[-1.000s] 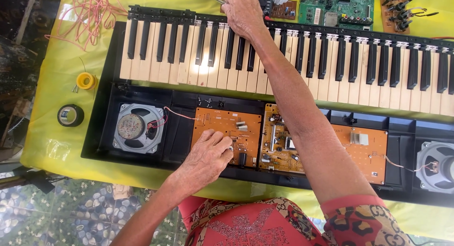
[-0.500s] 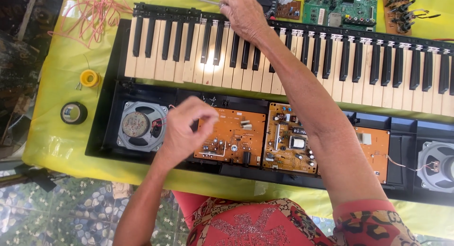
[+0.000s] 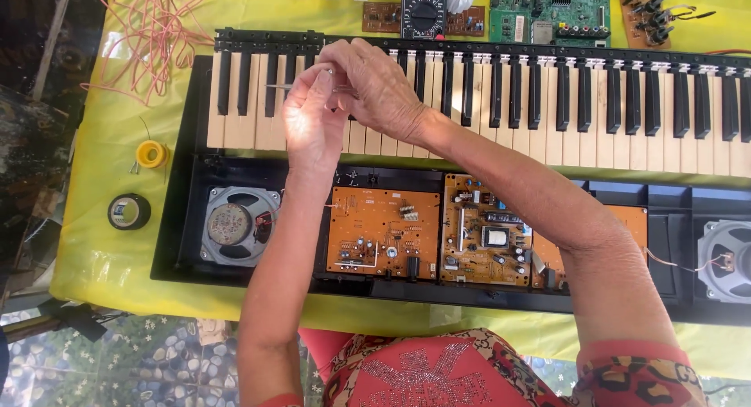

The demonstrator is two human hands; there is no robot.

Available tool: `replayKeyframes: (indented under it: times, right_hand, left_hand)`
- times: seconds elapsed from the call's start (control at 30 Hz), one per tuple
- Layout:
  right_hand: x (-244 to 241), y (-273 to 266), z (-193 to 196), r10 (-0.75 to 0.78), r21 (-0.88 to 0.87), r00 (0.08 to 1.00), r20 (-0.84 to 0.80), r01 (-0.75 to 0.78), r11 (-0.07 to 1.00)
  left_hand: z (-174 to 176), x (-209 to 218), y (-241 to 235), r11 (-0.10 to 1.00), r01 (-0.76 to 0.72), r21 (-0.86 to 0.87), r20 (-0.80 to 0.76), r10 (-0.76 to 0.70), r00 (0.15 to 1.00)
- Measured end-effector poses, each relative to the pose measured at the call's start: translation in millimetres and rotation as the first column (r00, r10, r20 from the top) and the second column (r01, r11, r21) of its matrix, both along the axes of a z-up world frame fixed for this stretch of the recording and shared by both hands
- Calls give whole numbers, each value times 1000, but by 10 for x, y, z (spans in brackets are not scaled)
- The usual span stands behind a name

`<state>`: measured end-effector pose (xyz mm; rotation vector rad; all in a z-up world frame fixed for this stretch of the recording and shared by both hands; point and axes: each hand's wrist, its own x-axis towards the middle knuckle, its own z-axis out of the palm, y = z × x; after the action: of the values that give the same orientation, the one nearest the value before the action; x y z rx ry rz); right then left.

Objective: The person works on the internal circuit boards of an open electronic keyboard, using a screwdriver to tighten components and a soldering iron to make connections. They manipulate small wires and electronic parts on the orange PCBs while the keyboard keys remain visible above.

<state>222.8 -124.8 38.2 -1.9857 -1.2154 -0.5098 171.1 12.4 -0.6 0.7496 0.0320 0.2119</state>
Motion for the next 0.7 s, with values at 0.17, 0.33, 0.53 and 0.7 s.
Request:
replayKeyframes:
  times: [0.17, 0.33, 0.53, 0.7]
  right_hand:
    - [-94, -64, 101, 70, 64, 995, -70, -65, 996]
    - [-149, -17, 250, 121, 207, 991, -59, -106, 973]
    - [-108, -66, 307, 116, 132, 993, 16, -117, 984]
    - [-13, -71, 271, -62, -73, 947, 314, 89, 993]
  left_hand:
    - [-190, 83, 45, 984, 14, -179, -59, -25, 998]
    - [-131, 23, 83, 977, 151, -149, 133, -132, 982]
    - [-95, 1, 134, 967, 214, -139, 47, -209, 977]
    - [-29, 14, 131, 996, 86, 2, -89, -85, 992]
